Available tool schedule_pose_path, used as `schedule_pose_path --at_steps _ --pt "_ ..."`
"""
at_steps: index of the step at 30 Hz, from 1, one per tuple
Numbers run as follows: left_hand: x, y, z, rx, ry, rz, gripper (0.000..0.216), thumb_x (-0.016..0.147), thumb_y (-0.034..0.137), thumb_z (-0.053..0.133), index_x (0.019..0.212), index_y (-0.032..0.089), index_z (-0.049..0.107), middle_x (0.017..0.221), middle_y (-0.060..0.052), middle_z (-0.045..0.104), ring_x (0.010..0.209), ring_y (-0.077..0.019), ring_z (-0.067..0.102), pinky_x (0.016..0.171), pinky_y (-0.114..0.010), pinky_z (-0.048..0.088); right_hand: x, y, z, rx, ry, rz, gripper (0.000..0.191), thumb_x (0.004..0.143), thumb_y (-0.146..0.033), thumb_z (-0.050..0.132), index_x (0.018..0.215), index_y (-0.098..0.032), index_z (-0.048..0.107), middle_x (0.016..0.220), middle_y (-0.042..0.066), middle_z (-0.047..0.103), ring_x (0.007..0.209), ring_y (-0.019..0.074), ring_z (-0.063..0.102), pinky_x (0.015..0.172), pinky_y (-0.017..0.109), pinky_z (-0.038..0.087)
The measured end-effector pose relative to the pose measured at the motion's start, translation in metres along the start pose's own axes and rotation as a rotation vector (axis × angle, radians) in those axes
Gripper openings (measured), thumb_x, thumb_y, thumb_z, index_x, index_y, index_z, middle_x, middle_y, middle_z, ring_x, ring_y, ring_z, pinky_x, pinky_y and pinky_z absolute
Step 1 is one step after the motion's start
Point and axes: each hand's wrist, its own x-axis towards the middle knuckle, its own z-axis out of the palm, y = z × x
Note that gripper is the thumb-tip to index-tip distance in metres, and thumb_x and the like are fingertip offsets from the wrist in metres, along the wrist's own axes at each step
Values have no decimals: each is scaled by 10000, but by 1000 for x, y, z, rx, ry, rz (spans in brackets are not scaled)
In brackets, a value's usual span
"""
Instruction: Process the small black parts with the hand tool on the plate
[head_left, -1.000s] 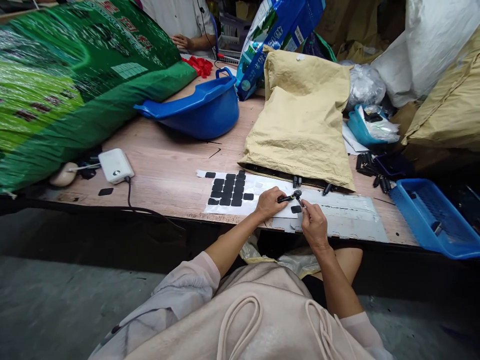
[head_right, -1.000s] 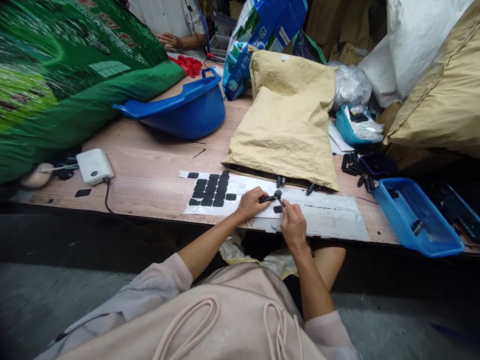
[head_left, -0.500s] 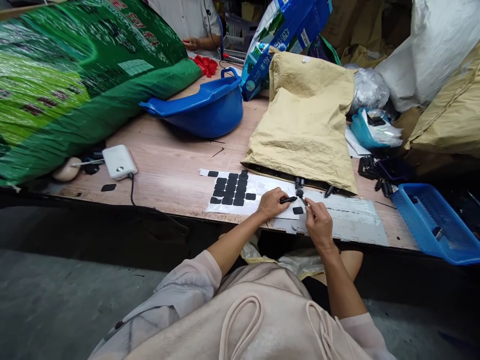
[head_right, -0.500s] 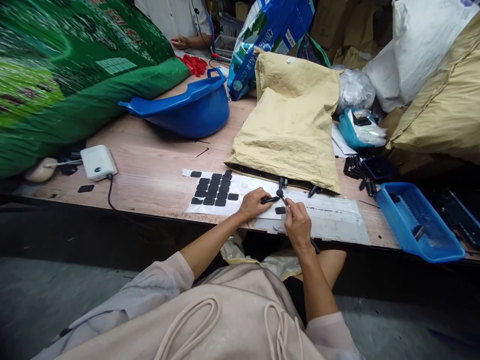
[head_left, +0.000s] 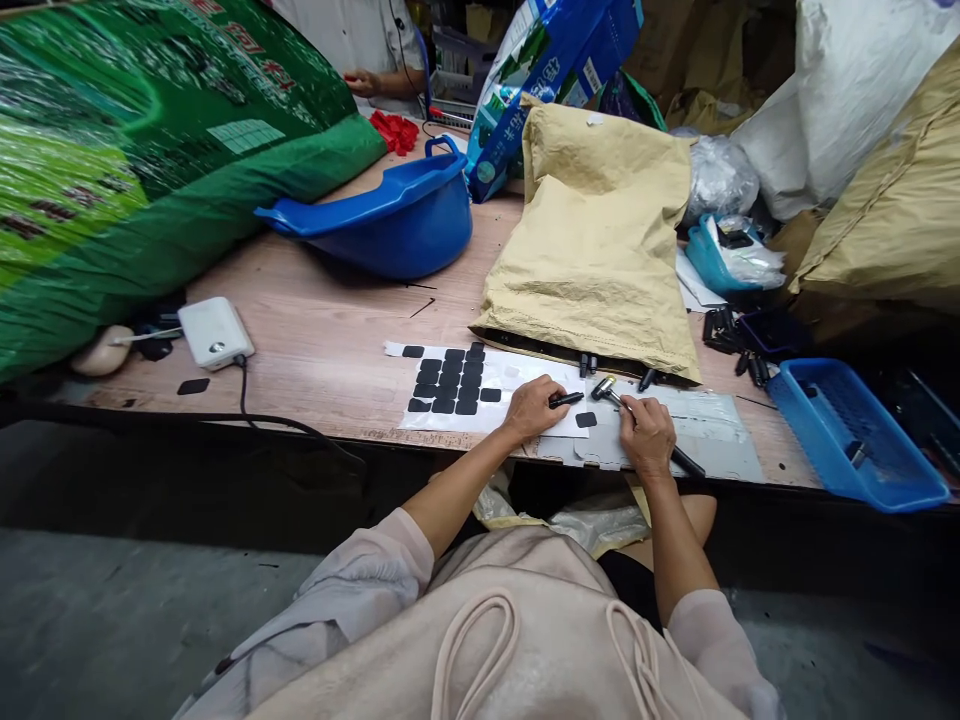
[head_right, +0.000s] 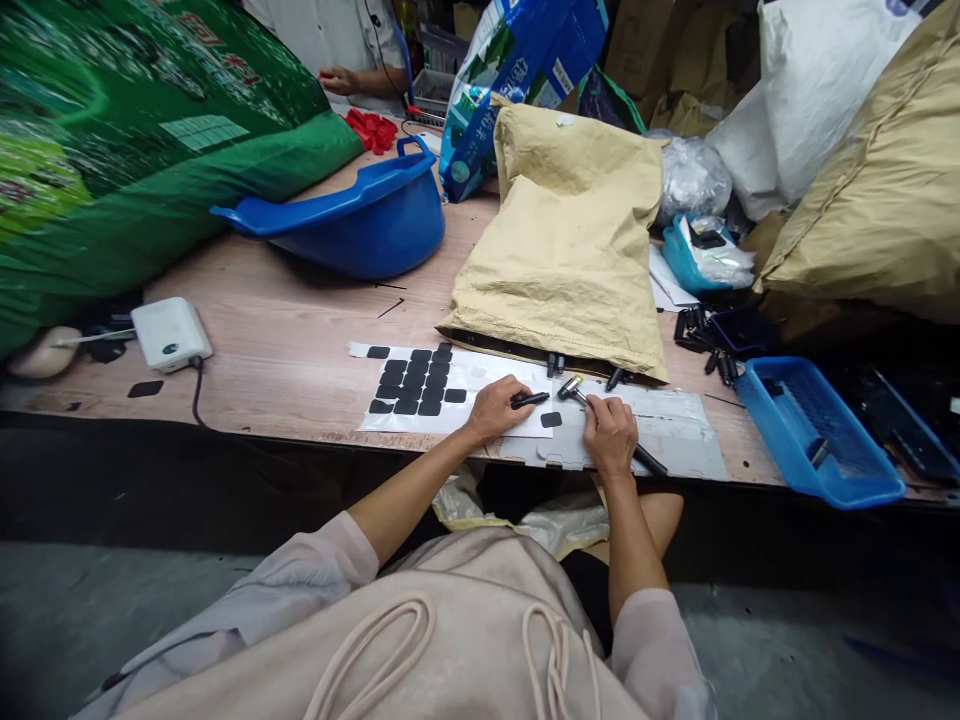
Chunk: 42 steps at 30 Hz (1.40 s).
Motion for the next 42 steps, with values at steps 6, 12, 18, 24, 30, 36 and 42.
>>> schedule_pose_path --at_steps 6,12,18,24,30,36,42 --pt "0 -2 1 15 -9 -2 132 830 239 736 959 217 755 933 -21 681 868 -174 640 781 -279 498 1 -1 -2 2 -4 8 254 977 -275 553 1112 -235 764 927 71 648 886 221 527 854 347 420" --pt "-1 0 -5 -16 -50 43 153 845 256 743 993 224 764 957 -34 693 936 -195 649 837 -300 509 2 0 1 16 -18 37 245 953 -265 573 1101 -227 765 943 77 627 911 227 515 837 353 422" --pt "-62 24 -5 -296 -290 218 220 900 335 704 1077 218 762 993 -45 743 847 -172 656 796 -280 497 2 -1 3 -4 -15 40 237 955 -275 571 1087 -226 761 943 73 635 900 222 510 823 337 405" --pt "-115 14 49 -151 -711 -20 224 854 348 719 1045 252 784 945 -17 777 868 -200 700 722 -268 468 2 -2 3 -7 -30 46 236 951 -270 569 1094 -226 751 946 73 633 908 227 509 822 340 397" --pt "-108 -15 85 39 -697 -349 394 885 370 668 1245 222 724 1010 -60 775 954 -236 721 737 -279 498 3 -4 0 -14 -36 46 223 953 -257 583 1087 -218 757 957 74 638 918 223 511 823 335 399" --pt "-101 22 49 -275 -805 -70 268 833 350 722 1031 183 788 857 -20 757 774 -157 664 683 -231 458 2 -4 2 -9 -18 43 222 950 -251 588 1085 -212 760 943 70 638 907 220 509 830 331 395" --pt "-21 49 9 -400 -323 -149 210 870 343 681 932 156 755 813 -18 729 745 -148 636 685 -238 456 2 -4 2 0 -20 41 207 946 -248 588 1067 -215 753 940 70 632 905 222 499 816 334 385"
